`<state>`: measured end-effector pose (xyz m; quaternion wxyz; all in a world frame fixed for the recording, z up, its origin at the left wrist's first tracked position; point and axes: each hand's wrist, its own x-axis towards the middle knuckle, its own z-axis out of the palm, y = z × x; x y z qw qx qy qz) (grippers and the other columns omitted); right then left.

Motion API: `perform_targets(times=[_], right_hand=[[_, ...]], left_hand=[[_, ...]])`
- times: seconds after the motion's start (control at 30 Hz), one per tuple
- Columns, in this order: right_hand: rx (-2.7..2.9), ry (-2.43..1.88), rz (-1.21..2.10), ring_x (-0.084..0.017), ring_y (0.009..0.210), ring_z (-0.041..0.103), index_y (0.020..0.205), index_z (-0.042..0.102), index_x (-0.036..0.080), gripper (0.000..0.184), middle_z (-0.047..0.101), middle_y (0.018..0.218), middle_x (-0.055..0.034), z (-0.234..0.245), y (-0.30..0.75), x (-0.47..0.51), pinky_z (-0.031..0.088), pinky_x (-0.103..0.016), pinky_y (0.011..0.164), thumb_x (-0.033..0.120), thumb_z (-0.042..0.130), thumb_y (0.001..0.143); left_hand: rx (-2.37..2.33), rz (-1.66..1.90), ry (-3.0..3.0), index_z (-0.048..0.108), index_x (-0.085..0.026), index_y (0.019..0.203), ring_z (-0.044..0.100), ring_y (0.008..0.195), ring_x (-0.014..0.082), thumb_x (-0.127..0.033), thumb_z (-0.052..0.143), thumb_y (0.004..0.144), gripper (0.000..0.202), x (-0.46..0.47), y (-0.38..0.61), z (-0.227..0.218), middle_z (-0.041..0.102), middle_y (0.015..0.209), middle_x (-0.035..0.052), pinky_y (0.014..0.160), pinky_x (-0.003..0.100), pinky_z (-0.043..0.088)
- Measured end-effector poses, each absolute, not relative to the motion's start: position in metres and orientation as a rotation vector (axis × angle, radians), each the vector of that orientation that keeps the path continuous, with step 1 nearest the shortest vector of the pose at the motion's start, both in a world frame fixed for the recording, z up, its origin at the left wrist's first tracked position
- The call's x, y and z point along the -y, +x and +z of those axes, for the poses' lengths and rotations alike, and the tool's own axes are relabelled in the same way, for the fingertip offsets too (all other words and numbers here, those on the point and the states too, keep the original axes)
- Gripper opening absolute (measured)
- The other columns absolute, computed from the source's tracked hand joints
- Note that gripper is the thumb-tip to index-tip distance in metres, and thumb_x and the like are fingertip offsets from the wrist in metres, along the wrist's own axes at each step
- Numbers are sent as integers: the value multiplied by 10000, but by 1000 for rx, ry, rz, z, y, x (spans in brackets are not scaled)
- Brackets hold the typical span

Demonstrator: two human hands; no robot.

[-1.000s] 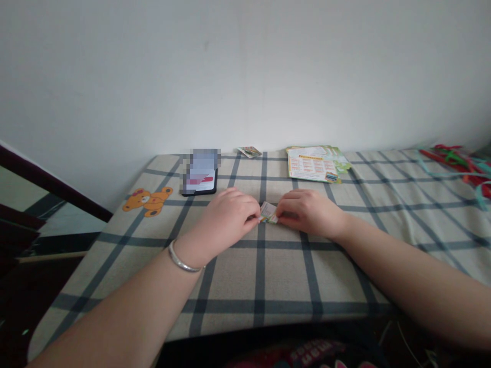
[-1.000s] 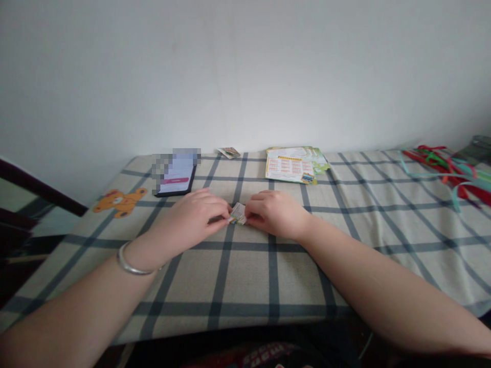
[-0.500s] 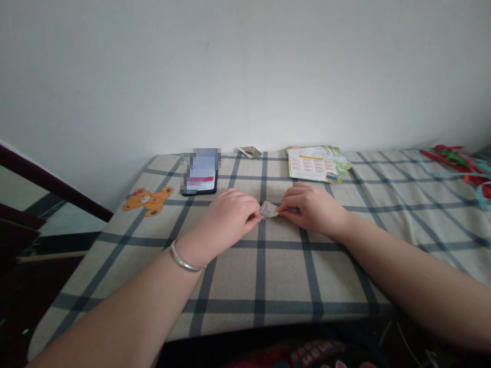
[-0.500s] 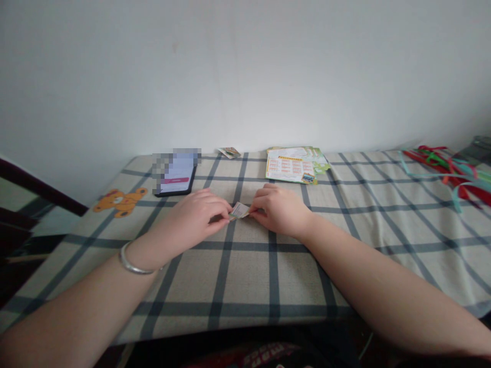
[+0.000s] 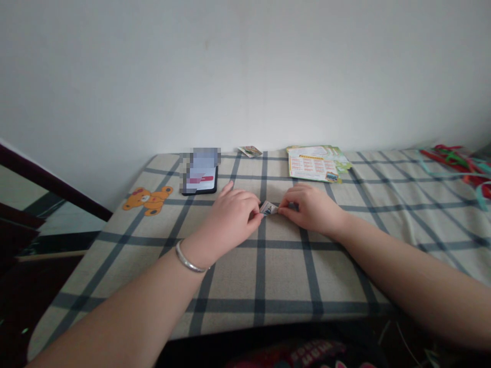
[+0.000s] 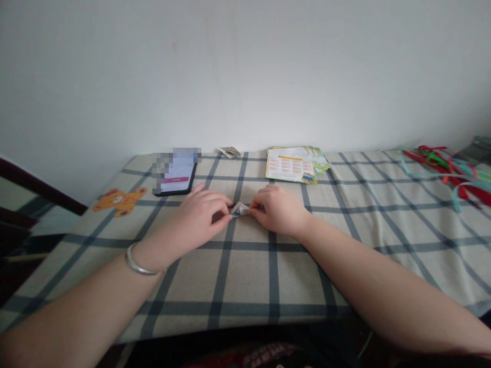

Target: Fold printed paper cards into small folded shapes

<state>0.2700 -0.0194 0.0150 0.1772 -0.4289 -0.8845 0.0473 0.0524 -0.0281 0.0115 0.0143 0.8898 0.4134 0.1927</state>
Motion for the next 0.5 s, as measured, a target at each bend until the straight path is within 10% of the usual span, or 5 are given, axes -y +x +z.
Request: perform_targets(times=[0.5], right_hand=[[2379,-1492,252,-115,578,501,736,609,188,188,633,663,-7,12,263,20,292,-252,527,315,550,861]], left_hand=[[-1402,831,2697,650,-184,659,506,1063,253,-272,646,826,190,20,57,-5,670,878,49,997,426,418]])
